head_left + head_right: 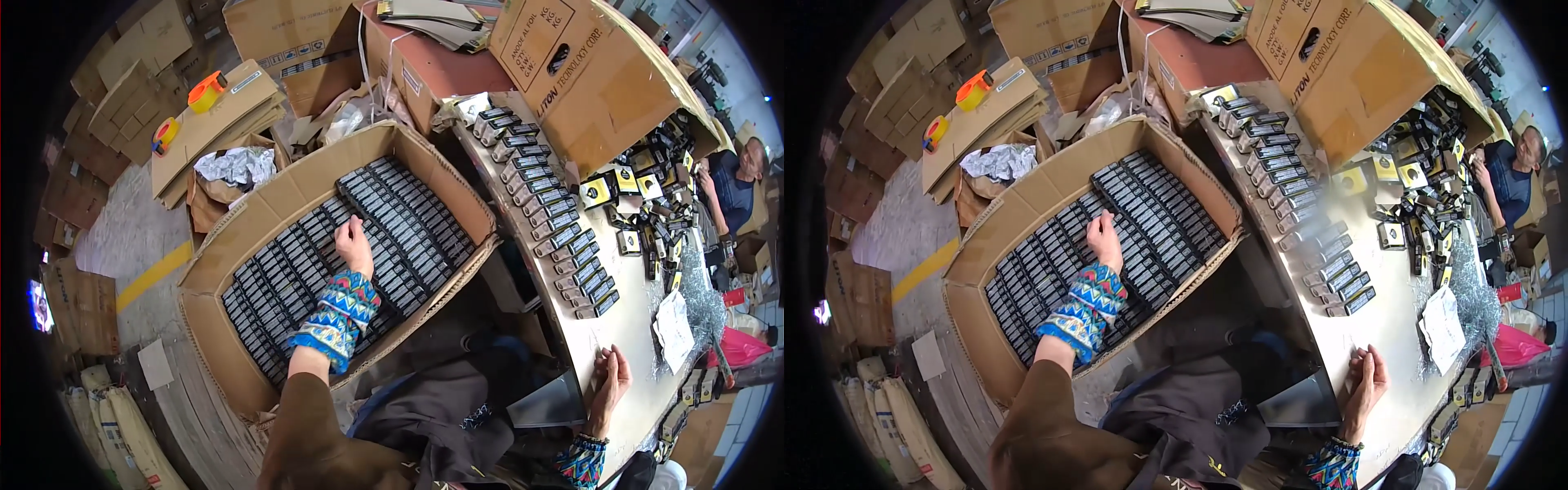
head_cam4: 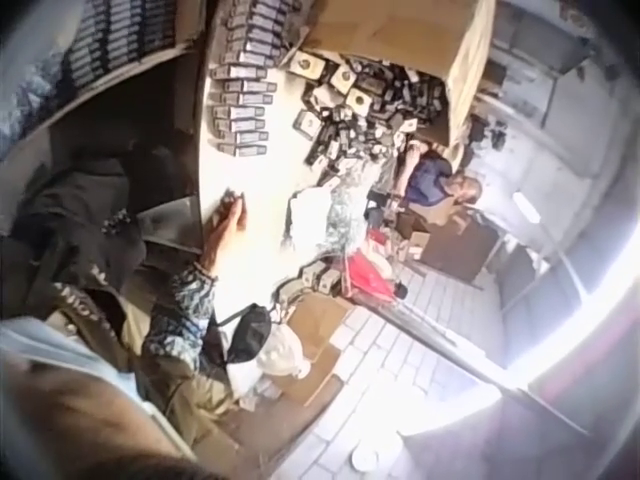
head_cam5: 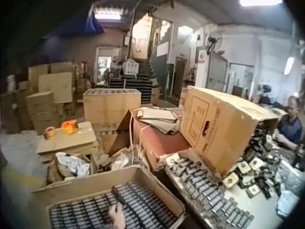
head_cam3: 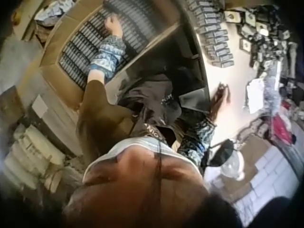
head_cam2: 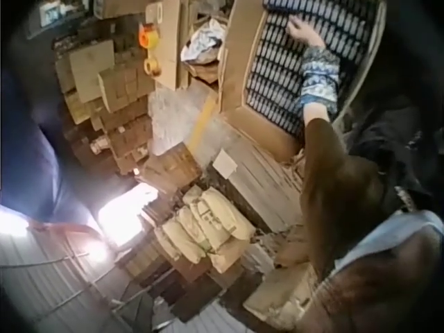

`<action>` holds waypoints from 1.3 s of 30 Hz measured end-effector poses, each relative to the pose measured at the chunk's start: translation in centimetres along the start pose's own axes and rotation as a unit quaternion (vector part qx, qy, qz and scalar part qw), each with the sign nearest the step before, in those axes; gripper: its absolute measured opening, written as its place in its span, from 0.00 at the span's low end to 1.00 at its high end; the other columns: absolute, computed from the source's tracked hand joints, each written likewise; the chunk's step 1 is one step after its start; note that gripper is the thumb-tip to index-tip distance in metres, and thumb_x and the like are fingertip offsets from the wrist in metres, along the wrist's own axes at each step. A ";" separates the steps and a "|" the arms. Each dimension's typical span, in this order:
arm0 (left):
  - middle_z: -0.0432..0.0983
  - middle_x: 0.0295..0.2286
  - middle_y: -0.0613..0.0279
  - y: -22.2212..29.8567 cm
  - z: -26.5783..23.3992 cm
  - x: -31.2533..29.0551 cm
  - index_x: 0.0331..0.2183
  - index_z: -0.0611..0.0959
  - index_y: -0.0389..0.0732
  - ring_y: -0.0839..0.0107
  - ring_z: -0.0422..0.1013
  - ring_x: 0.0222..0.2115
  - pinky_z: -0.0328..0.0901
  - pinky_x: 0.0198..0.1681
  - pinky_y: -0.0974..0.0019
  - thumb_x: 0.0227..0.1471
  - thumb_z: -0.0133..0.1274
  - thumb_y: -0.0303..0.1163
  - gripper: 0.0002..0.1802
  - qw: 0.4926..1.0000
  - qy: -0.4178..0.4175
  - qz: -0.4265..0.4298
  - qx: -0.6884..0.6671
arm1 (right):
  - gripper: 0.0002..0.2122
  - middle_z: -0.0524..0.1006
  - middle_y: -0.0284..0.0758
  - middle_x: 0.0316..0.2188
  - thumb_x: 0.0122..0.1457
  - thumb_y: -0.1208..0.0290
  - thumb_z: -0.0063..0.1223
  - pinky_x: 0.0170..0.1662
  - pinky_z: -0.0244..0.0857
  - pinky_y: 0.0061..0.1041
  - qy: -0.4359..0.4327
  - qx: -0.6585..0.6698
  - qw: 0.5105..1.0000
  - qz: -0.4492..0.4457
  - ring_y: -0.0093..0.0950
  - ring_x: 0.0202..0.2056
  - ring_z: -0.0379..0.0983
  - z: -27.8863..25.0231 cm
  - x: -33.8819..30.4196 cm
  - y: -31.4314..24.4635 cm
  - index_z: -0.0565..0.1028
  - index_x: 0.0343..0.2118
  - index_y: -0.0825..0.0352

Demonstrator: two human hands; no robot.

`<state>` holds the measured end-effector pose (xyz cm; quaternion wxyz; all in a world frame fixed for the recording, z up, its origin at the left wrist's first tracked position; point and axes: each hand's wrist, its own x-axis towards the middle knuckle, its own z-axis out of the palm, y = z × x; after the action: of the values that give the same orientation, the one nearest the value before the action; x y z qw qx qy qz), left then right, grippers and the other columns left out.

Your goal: Packaging small items into yellow and black boxes and organizing those boxes into large cardboard trays.

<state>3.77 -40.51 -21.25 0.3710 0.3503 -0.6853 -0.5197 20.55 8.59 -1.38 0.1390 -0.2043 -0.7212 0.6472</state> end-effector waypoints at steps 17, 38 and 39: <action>0.79 0.32 0.47 -0.7 -2.4 3.7 0.35 0.81 0.33 0.51 0.73 0.35 0.65 0.43 0.57 0.62 0.46 0.45 0.23 0.980 -0.166 0.036 0.104 | 0.16 0.79 0.35 0.34 0.64 0.68 0.52 0.33 0.66 0.16 0.024 0.003 1.000 0.005 0.19 0.30 0.73 -0.1 -0.7 -1.0 0.74 0.49 0.73; 0.53 0.57 0.32 26.6 5.2 -24.4 0.57 0.61 0.30 0.37 0.46 0.61 0.46 0.62 0.40 0.41 0.62 0.44 0.47 0.762 -0.442 0.464 0.094 | 0.26 0.67 0.37 0.60 0.67 0.53 0.41 0.64 0.50 0.27 -0.434 0.045 0.900 -0.008 0.28 0.61 0.60 10.1 13.9 -6.6 0.65 0.60 0.68; 0.55 0.55 0.32 27.0 5.1 -24.2 0.57 0.63 0.30 0.38 0.48 0.60 0.48 0.62 0.42 0.38 0.63 0.41 0.47 0.759 -0.452 0.461 0.087 | 0.25 0.67 0.37 0.59 0.67 0.54 0.43 0.64 0.51 0.26 -0.427 0.076 0.901 0.010 0.28 0.60 0.61 9.7 13.3 -6.4 0.66 0.59 0.69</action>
<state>8.37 -11.46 0.55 0.1806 -0.2527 -0.8944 -0.3218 3.61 5.94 2.90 -0.1735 0.0961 -0.6580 0.7264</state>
